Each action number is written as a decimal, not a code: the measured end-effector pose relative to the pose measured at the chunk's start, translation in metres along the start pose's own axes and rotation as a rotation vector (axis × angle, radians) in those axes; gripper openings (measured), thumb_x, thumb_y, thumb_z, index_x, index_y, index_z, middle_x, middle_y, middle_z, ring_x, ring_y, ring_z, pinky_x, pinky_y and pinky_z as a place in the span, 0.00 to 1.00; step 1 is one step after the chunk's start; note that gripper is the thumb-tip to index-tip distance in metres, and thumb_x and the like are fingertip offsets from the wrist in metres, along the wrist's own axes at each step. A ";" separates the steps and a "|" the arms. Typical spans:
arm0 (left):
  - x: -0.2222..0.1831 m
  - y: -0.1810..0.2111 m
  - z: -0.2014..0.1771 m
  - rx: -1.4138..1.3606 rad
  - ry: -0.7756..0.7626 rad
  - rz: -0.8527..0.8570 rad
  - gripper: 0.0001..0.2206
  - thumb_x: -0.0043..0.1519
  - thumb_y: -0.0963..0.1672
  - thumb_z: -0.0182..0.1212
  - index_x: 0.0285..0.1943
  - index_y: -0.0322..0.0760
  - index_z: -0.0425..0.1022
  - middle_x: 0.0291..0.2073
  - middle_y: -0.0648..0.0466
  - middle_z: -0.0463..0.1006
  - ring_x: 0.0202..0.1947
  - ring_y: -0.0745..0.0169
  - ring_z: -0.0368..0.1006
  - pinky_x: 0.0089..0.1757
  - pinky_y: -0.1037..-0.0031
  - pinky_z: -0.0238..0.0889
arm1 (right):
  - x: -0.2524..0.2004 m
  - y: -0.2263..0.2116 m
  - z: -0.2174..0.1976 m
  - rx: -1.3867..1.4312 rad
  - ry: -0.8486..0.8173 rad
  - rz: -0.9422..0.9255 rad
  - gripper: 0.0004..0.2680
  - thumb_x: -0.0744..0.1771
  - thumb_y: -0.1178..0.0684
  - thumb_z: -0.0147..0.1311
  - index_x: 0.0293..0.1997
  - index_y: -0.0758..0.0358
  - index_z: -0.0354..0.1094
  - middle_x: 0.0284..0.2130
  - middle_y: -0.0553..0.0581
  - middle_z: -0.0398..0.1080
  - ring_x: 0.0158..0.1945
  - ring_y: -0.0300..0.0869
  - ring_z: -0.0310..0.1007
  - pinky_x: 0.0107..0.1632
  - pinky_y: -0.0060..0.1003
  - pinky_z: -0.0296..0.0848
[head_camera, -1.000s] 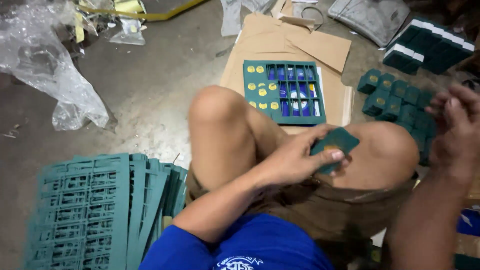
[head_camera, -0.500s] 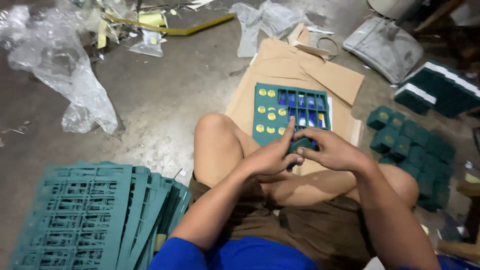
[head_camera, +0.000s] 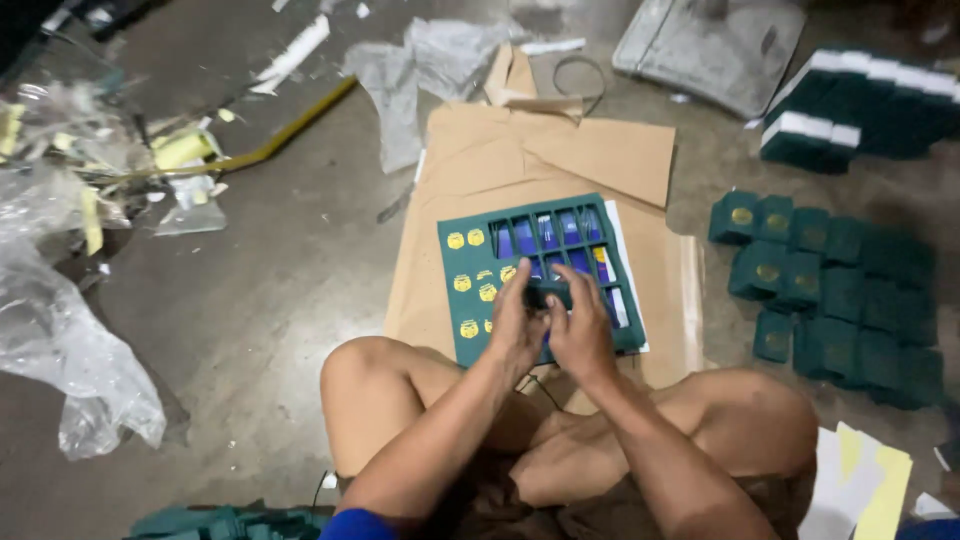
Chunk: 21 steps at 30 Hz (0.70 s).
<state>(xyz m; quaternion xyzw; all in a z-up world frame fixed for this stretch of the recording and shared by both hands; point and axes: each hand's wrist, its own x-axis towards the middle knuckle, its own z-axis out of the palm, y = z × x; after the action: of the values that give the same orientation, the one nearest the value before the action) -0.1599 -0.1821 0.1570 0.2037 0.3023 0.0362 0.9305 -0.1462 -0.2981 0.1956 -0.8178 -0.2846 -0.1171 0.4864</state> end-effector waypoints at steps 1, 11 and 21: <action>0.007 -0.004 0.002 -0.006 0.023 -0.017 0.30 0.61 0.55 0.67 0.63 0.34 0.64 0.37 0.45 0.76 0.31 0.58 0.72 0.31 0.74 0.68 | 0.003 0.001 0.002 -0.002 -0.017 0.024 0.17 0.66 0.64 0.55 0.63 0.63 0.64 0.53 0.66 0.70 0.57 0.59 0.70 0.57 0.47 0.71; 0.019 0.018 0.007 0.202 0.123 0.217 0.30 0.56 0.44 0.69 0.67 0.42 0.60 0.47 0.48 0.77 0.43 0.64 0.74 0.42 0.75 0.71 | 0.010 0.033 0.063 0.003 -0.153 0.117 0.25 0.67 0.62 0.50 0.74 0.70 0.46 0.65 0.76 0.59 0.67 0.66 0.59 0.67 0.53 0.57; 0.043 0.012 -0.015 0.260 0.192 0.244 0.20 0.58 0.43 0.69 0.59 0.38 0.72 0.40 0.48 0.79 0.39 0.63 0.75 0.43 0.73 0.71 | 0.005 0.050 0.072 0.082 -0.194 0.165 0.27 0.68 0.62 0.49 0.77 0.71 0.40 0.61 0.75 0.61 0.64 0.61 0.63 0.67 0.50 0.62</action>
<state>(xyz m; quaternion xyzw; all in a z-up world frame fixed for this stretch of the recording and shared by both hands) -0.1330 -0.1574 0.1280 0.3527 0.3649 0.1285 0.8520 -0.1192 -0.2522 0.1254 -0.8252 -0.2669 0.0149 0.4976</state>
